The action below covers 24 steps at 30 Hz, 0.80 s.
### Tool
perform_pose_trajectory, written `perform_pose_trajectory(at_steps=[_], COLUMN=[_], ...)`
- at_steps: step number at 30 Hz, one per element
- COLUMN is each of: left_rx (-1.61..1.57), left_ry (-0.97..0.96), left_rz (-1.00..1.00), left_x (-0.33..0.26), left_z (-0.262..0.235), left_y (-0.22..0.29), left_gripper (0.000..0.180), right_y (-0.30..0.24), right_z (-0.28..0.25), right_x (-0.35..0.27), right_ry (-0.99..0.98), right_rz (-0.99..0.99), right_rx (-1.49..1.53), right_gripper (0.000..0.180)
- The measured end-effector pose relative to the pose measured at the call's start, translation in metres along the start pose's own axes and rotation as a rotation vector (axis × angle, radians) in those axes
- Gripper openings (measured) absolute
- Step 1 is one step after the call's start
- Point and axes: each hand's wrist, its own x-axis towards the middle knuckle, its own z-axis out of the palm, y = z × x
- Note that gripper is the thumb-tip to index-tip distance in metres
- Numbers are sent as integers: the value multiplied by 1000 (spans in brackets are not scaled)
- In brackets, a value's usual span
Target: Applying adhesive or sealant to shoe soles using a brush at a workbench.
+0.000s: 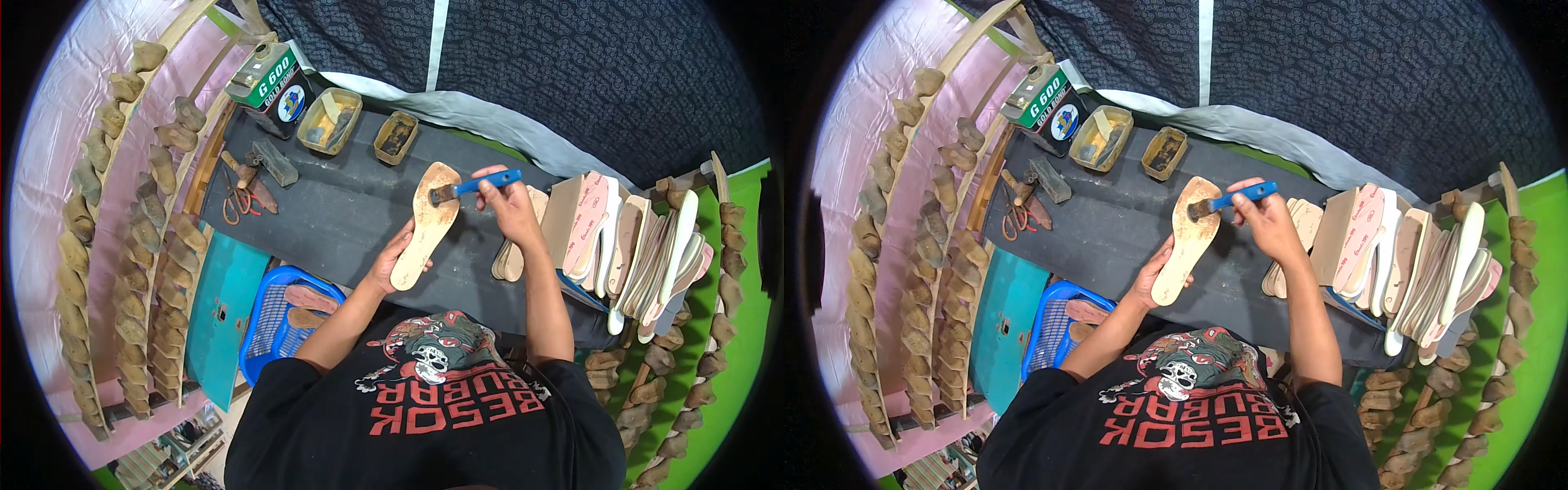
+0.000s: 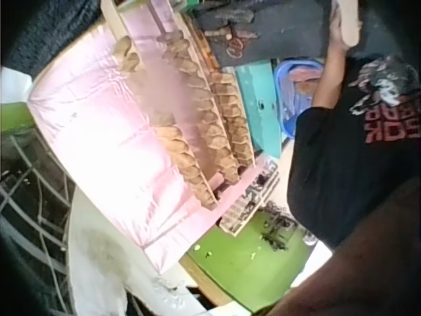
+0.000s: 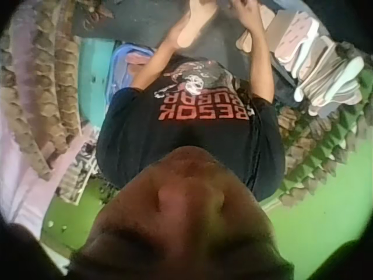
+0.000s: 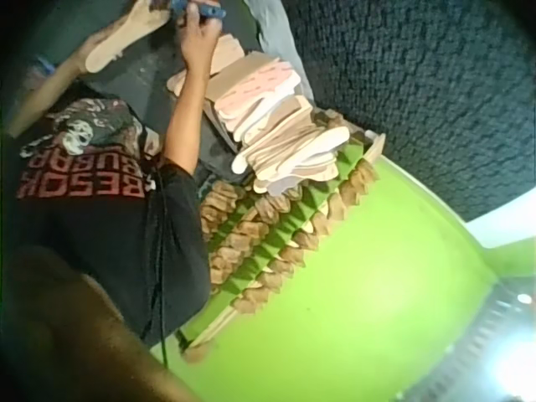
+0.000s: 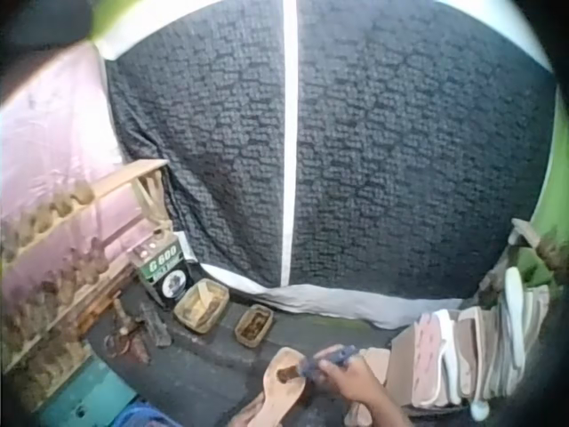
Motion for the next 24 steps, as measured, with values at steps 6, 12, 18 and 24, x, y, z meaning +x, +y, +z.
perform_pose_trajectory(at_steps=[6,12,18,24], left_rx=[-18,-9,-30,-78], left_ry=[-6,2,-7,-14], left_rz=[-18,-44,-44,-88], left_x=[1,-1,0,-2], left_z=[-7,-9,-11,-7], left_y=[-2,-3,-4,-5], left_gripper=[72,70,69,67], right_y=[-18,-34,-29,-27], right_z=[22,25,34,20], right_x=[-10,-9,-10,-2], right_ry=[-153,-110,-248,-49], right_rz=[-80,-190,-260,-173], right_rx=[-311,-474,-471,-490], right_gripper=[21,23,21,21])
